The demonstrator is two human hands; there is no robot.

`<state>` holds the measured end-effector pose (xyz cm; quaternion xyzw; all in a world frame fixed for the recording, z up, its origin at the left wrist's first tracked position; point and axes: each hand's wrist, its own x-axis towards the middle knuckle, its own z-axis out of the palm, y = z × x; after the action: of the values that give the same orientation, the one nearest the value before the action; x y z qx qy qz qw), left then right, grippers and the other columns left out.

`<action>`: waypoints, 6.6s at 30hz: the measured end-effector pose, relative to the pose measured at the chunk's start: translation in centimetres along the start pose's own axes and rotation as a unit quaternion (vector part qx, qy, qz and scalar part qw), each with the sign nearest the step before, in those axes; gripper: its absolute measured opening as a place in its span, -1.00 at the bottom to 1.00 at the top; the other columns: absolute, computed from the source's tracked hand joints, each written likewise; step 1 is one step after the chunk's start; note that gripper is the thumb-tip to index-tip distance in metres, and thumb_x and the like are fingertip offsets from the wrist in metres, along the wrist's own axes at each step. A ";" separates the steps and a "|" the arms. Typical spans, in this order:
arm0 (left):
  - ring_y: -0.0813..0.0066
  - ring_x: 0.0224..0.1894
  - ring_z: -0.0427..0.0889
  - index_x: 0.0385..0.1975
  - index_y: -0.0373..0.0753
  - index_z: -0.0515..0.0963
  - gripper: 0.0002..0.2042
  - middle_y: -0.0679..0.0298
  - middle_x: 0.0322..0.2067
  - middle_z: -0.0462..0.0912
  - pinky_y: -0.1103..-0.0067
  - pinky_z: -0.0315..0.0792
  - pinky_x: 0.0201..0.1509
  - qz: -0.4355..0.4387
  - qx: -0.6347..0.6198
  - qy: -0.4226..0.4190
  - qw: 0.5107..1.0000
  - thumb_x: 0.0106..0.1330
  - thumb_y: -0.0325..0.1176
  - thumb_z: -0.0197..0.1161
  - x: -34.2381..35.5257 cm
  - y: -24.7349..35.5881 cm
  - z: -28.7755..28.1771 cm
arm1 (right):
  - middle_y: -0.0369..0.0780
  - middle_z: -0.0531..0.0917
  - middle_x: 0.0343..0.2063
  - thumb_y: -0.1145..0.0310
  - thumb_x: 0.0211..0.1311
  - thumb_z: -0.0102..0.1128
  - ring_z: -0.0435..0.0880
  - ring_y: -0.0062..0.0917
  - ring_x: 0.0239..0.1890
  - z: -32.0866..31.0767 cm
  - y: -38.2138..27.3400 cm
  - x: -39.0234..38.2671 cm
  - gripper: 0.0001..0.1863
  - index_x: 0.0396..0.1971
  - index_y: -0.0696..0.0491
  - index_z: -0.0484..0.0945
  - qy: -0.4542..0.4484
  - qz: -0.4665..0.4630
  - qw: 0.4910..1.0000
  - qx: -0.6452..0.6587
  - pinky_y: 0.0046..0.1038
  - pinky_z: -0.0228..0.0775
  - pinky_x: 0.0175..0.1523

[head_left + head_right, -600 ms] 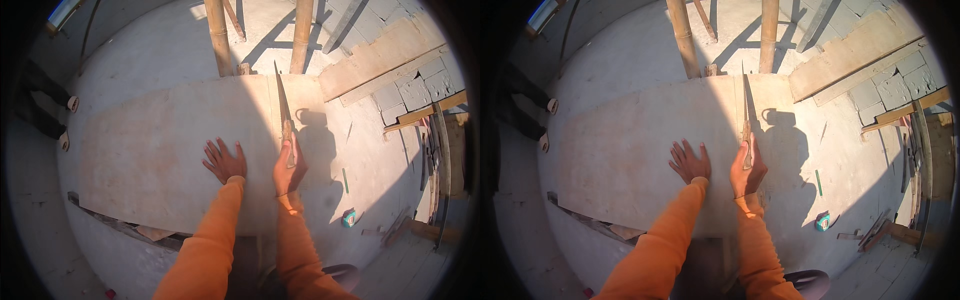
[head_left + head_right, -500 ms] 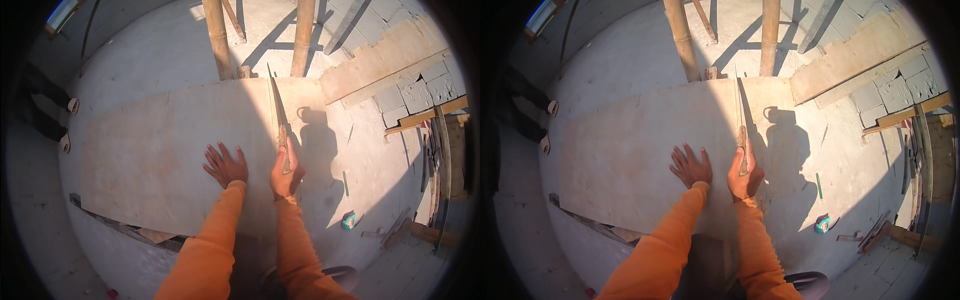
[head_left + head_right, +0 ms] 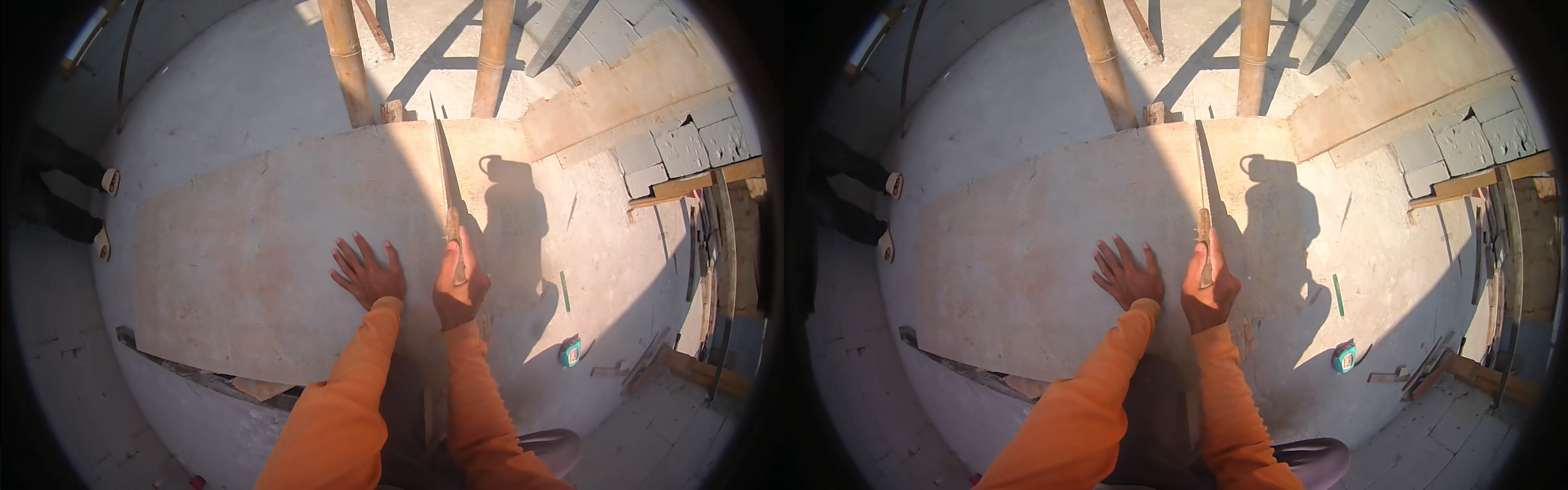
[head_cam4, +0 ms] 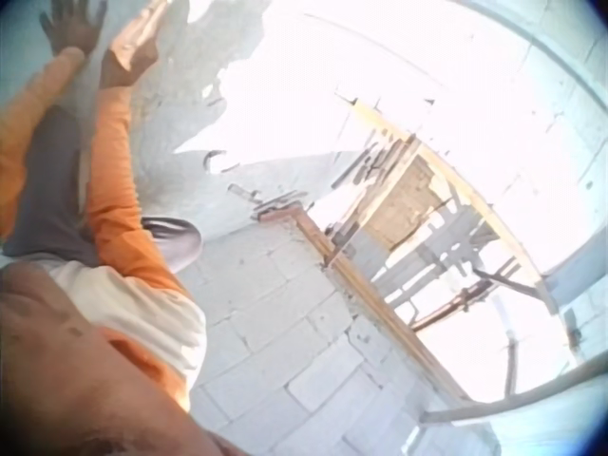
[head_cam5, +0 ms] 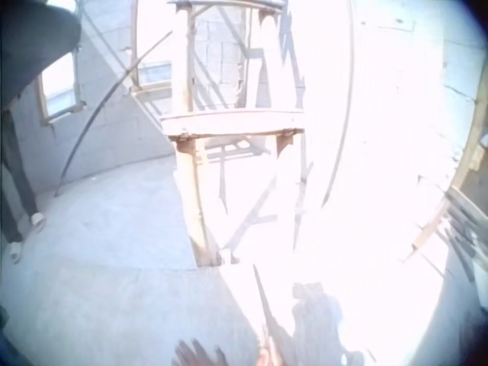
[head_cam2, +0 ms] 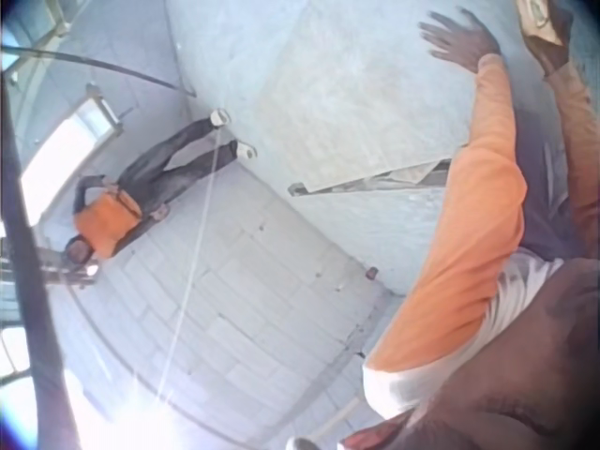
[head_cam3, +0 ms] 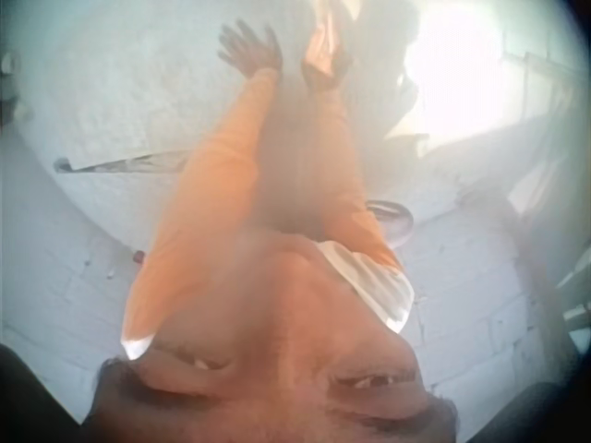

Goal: The person saws through a sheet of plywood with a handsaw while kneeling on the ground, then picks up and carries the resulting boards through an unfinished building.

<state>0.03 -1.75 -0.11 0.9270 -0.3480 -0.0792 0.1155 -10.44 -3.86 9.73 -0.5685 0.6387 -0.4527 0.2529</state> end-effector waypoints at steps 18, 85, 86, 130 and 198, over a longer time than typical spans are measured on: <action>0.08 0.65 -0.16 0.56 -0.08 0.16 -0.28 0.06 0.61 -0.07 -0.02 -0.32 0.63 -0.003 -0.002 0.010 1.000 0.52 0.19 -0.08 0.1 -0.3 0.3 | 0.08 0.76 -0.34 0.42 0.46 0.17 0.82 -0.16 -0.34 1.7 -0.2 0.2 -0.64 0.15 0.28 0.59 0.009 0.001 1.000 -0.006 -0.31 0.61 -0.24; 0.05 0.64 -0.09 0.54 -0.07 0.21 -0.29 0.07 0.60 -0.01 -0.07 -0.24 0.61 0.011 0.026 0.045 0.999 0.49 0.17 -0.01 0.2 -0.8 0.8 | 0.07 0.79 -0.32 0.40 0.46 0.16 0.85 -0.27 -0.23 0.3 -1.4 -0.7 -0.64 0.12 0.30 0.61 0.018 0.004 1.000 0.004 -0.36 0.61 -0.14; 0.06 0.64 -0.09 0.54 -0.07 0.21 -0.29 0.07 0.60 -0.01 -0.07 -0.24 0.61 0.009 0.027 0.045 0.999 0.49 0.17 -0.01 0.3 -0.7 0.8 | 0.07 0.79 -0.32 0.39 0.46 0.16 0.85 -0.27 -0.23 -0.1 -1.5 -1.5 -0.64 0.12 0.31 0.61 0.017 0.007 1.000 -0.008 -0.36 0.61 -0.14; 0.05 0.63 -0.07 0.54 -0.09 0.22 -0.29 0.04 0.59 0.02 -0.06 -0.24 0.62 0.011 -0.019 0.035 0.999 0.48 0.15 0.03 0.0 -0.1 0.8 | 0.03 0.80 -0.28 0.44 0.45 0.19 0.81 -0.40 -0.30 3.6 -1.1 7.4 -0.67 0.07 0.33 0.65 -0.025 0.033 0.999 -0.011 -0.44 0.58 -0.19; 0.09 0.64 -0.10 0.55 -0.06 0.20 -0.28 0.06 0.59 0.00 -0.02 -0.28 0.64 0.005 -0.026 0.021 0.999 0.49 0.21 -0.03 -0.5 1.1 1.0 | 0.06 0.80 -0.23 0.43 0.45 0.17 0.82 -0.40 -0.21 3.4 0.5 8.9 -0.64 0.10 0.37 0.62 -0.024 -0.008 0.999 -0.036 -0.43 0.60 -0.07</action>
<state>-1.21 -2.36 -0.74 0.9233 -0.3482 -0.0678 0.1470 -9.82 -13.43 9.46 -0.5929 0.6437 -0.4179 0.2440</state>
